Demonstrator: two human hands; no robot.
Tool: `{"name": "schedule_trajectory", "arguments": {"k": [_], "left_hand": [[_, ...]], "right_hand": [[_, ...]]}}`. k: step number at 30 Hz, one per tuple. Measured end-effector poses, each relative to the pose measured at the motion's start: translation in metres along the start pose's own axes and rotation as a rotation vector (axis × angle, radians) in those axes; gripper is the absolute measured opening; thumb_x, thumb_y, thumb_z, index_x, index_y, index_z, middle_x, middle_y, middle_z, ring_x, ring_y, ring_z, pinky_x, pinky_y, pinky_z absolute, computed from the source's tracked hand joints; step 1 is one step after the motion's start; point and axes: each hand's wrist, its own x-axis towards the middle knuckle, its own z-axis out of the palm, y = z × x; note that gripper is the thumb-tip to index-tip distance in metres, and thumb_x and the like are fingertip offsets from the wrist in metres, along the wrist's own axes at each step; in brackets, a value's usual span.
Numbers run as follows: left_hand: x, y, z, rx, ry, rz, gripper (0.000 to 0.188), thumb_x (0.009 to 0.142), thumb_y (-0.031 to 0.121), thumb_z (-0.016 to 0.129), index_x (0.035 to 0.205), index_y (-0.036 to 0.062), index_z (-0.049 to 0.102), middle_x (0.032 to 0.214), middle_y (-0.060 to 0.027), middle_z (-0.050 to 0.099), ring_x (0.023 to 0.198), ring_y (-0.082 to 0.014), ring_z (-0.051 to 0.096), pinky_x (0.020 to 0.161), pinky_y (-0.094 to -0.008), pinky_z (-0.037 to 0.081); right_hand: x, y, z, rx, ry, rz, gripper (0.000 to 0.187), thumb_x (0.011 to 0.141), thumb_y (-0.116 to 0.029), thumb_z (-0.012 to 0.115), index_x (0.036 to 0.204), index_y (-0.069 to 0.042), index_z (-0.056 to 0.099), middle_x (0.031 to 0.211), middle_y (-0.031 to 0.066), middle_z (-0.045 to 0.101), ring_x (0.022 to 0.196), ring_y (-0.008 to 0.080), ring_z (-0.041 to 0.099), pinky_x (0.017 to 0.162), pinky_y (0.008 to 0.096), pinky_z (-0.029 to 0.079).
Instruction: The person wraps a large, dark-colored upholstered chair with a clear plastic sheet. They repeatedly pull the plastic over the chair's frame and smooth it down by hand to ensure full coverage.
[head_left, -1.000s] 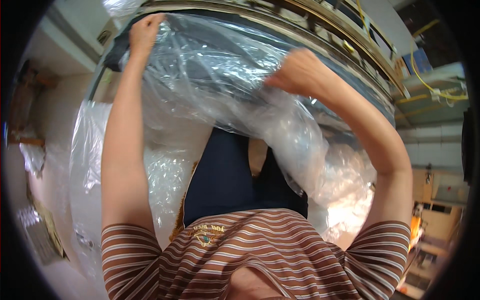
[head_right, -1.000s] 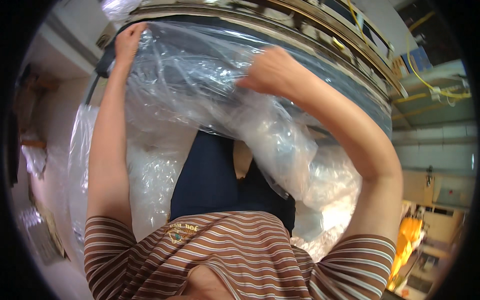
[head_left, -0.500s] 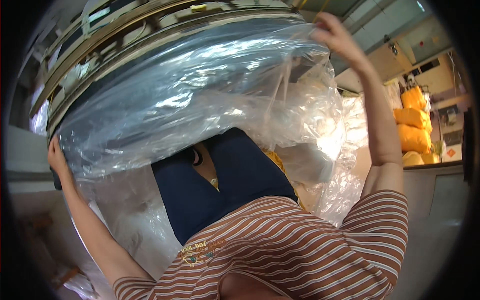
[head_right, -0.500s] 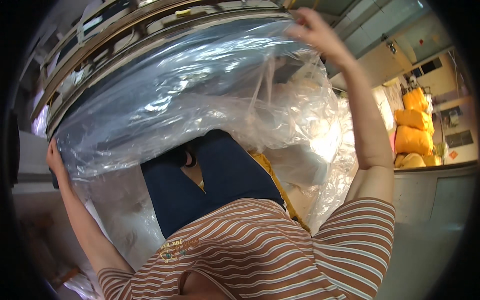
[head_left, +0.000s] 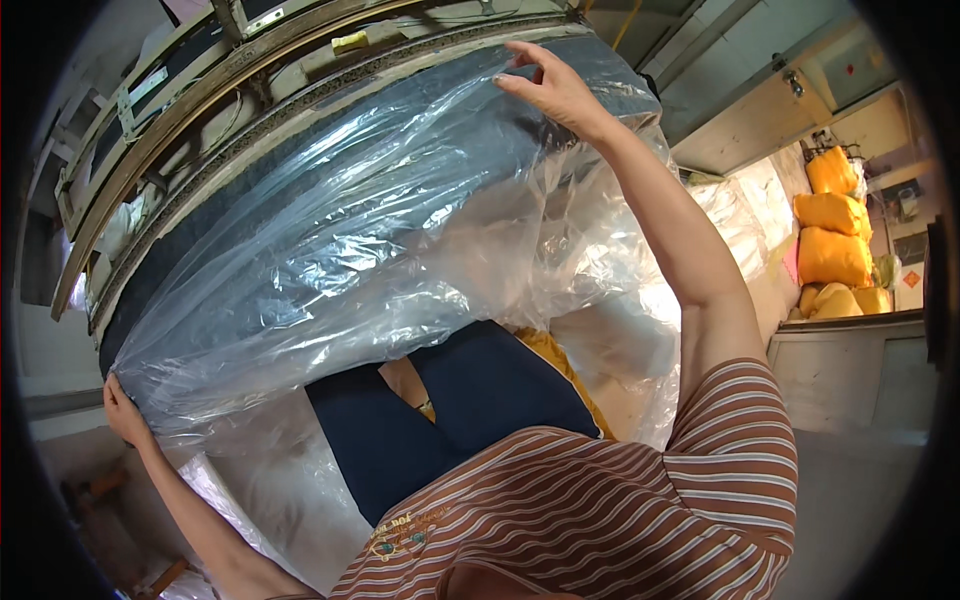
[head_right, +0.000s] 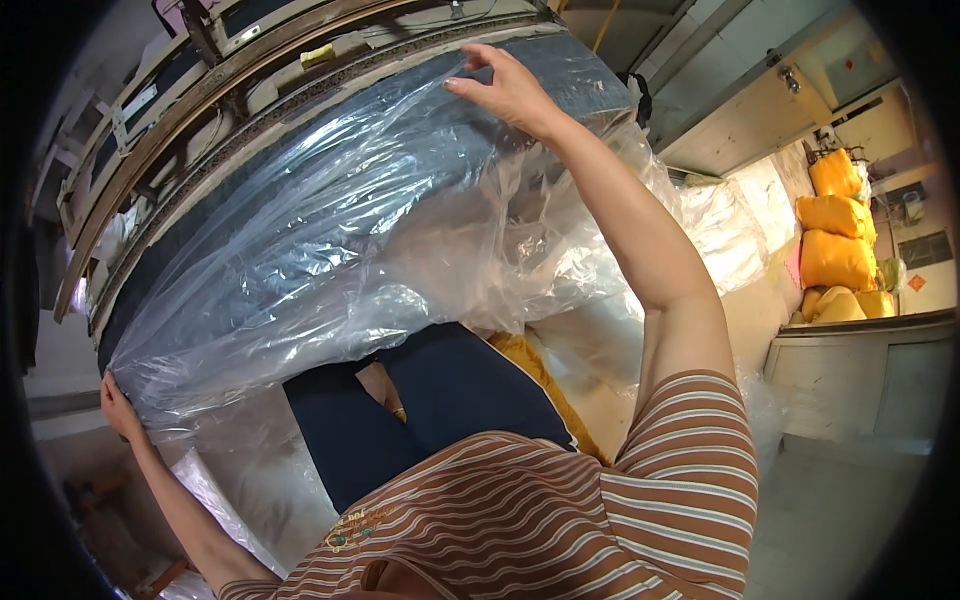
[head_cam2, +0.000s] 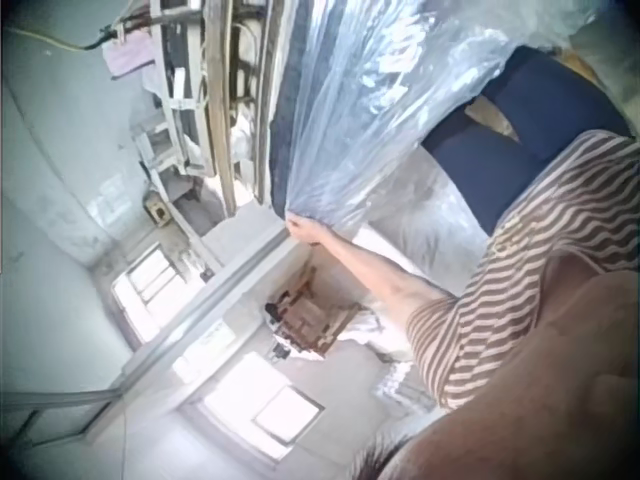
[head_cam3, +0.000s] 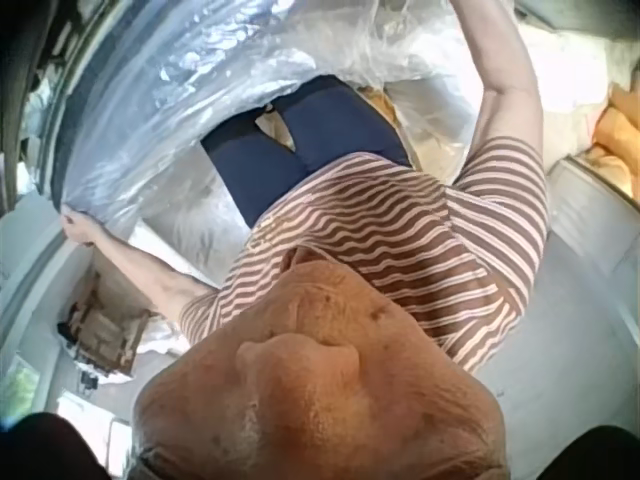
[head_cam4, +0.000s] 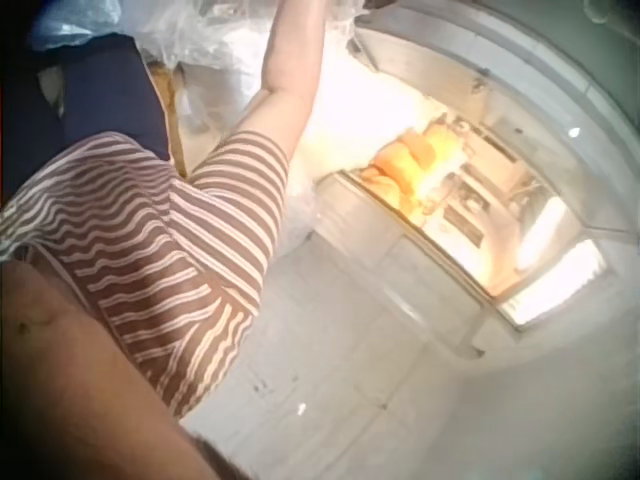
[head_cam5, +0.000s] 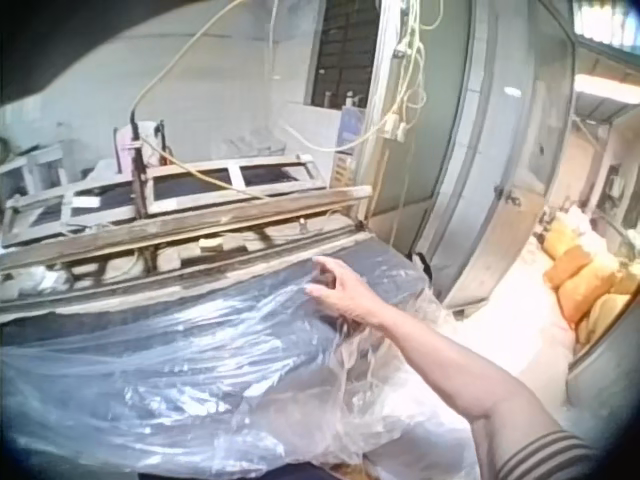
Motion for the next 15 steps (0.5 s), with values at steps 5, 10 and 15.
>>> {"name": "schedule_trajectory", "arguments": {"k": [5,10,15], "left_hand": [[-0.004,-0.002,-0.002,-0.046,-0.003,-0.032,0.041,0.095,0.040,0.050,0.113,0.0065,0.065,0.106,-0.0099,0.068,0.095,-0.0211,0.063,0.085,-0.0298,0.045],[-0.006,0.003,-0.004,-0.070,0.010,-0.004,0.039,0.097,0.034,0.050,0.116,0.0033,0.064,0.112,-0.0090,0.067,0.101,-0.0182,0.061,0.090,-0.0280,0.043],[-0.027,-0.017,-0.055,-0.152,0.053,-0.090,0.038,0.097,0.029,0.051,0.120,-0.0006,0.061,0.118,-0.0092,0.064,0.108,-0.0166,0.058,0.095,-0.0271,0.041]], "right_hand": [[0.041,0.008,0.004,0.179,-0.050,0.088,0.026,0.087,-0.029,0.066,0.093,-0.004,0.067,0.080,-0.0062,0.056,0.078,0.0052,0.047,0.074,0.0215,0.039],[0.055,0.020,0.034,-0.290,0.146,0.062,0.025,0.079,-0.032,0.069,0.081,-0.007,0.068,0.075,0.0044,0.067,0.071,0.0162,0.062,0.065,0.0317,0.045],[0.050,0.011,0.050,-0.266,0.179,0.008,0.024,0.079,-0.031,0.070,0.082,-0.007,0.070,0.073,0.0071,0.067,0.067,0.0212,0.062,0.064,0.0336,0.046]]}}
